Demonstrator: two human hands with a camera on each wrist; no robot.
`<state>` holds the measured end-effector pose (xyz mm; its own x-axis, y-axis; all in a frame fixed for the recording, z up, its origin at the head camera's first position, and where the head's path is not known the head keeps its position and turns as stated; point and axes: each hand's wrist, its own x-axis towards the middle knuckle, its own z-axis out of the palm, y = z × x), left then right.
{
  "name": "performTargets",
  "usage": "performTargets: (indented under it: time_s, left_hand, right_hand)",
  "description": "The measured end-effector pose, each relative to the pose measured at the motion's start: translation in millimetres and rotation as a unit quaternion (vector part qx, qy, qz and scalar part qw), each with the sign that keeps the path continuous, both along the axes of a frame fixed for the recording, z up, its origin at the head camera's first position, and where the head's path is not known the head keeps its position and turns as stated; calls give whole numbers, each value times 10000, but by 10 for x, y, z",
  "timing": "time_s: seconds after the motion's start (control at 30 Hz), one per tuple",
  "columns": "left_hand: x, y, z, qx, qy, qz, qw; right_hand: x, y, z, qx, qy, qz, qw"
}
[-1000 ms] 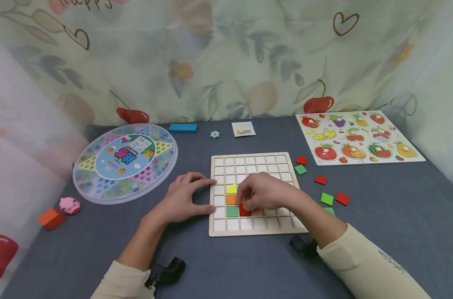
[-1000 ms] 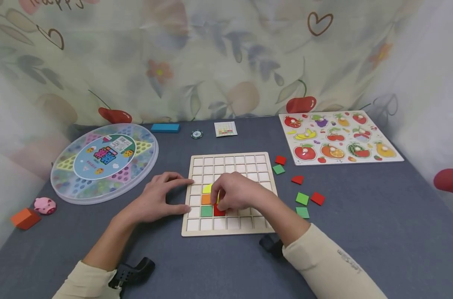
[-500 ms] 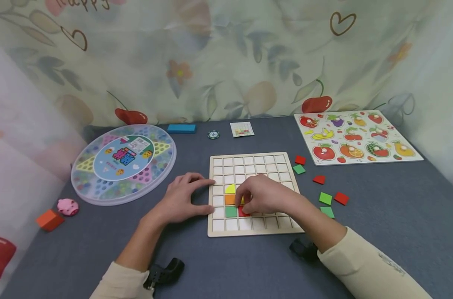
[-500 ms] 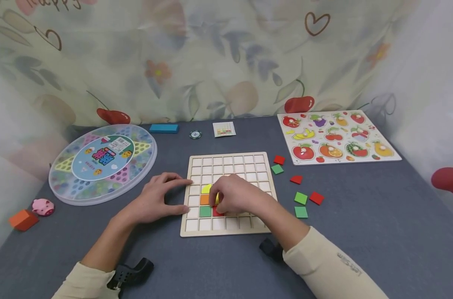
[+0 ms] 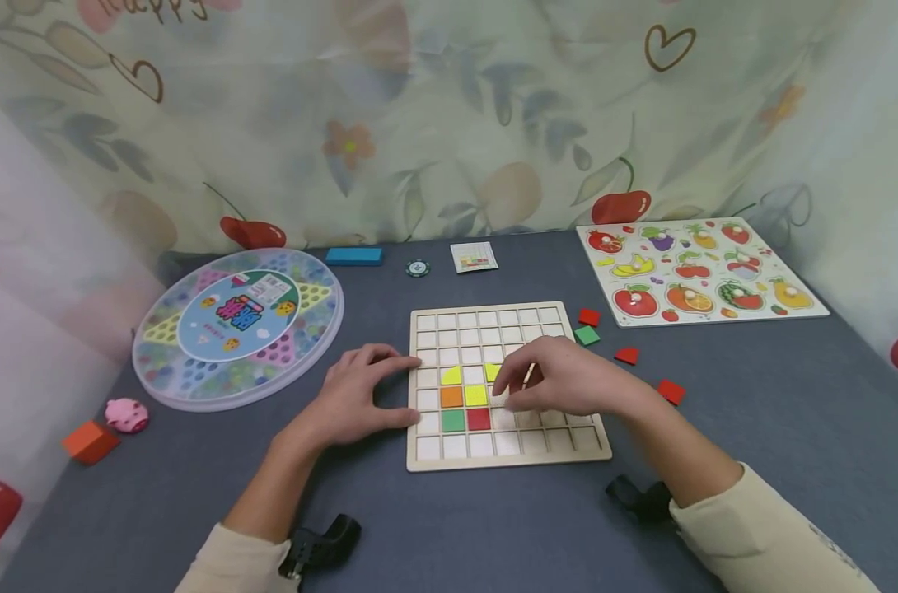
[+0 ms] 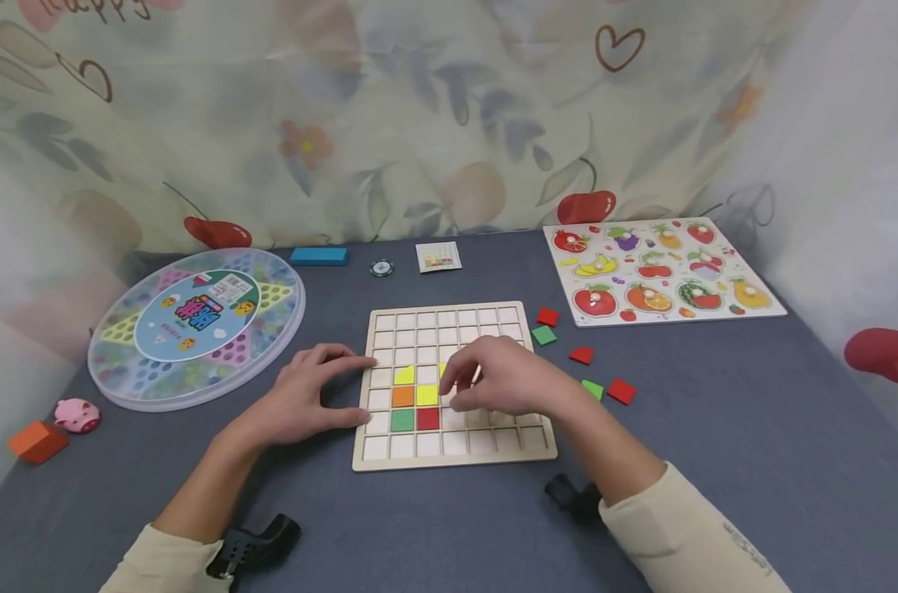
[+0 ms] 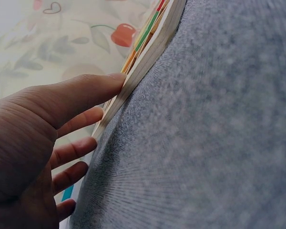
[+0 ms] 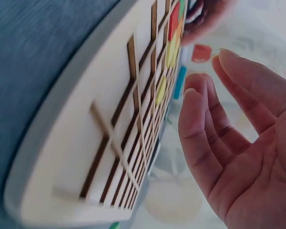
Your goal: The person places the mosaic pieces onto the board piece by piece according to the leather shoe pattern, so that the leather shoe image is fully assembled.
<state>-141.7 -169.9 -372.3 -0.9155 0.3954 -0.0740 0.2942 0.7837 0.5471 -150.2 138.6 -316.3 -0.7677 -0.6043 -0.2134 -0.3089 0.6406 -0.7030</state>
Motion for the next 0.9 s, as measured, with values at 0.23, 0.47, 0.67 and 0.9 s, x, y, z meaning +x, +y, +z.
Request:
performTargets:
  time_s: [0.23,0.47,0.67,0.9]
  left_hand:
    - [4,-1,3,22,-22,9,10000]
    - [2,-4,-5,14,-2,1,10000]
    - [10,-12,-2,15,-23,25,10000]
    - [5,-5,3,48,-20,-11,10000]
  right_hand:
    - [44,289,79,14,26,-333,9994]
    - [70,641,86,289,107,-683,9972]
    - [101,986,67,417,104,-986,9942]
    - [101,1361,-35,795,131,-1321,9880]
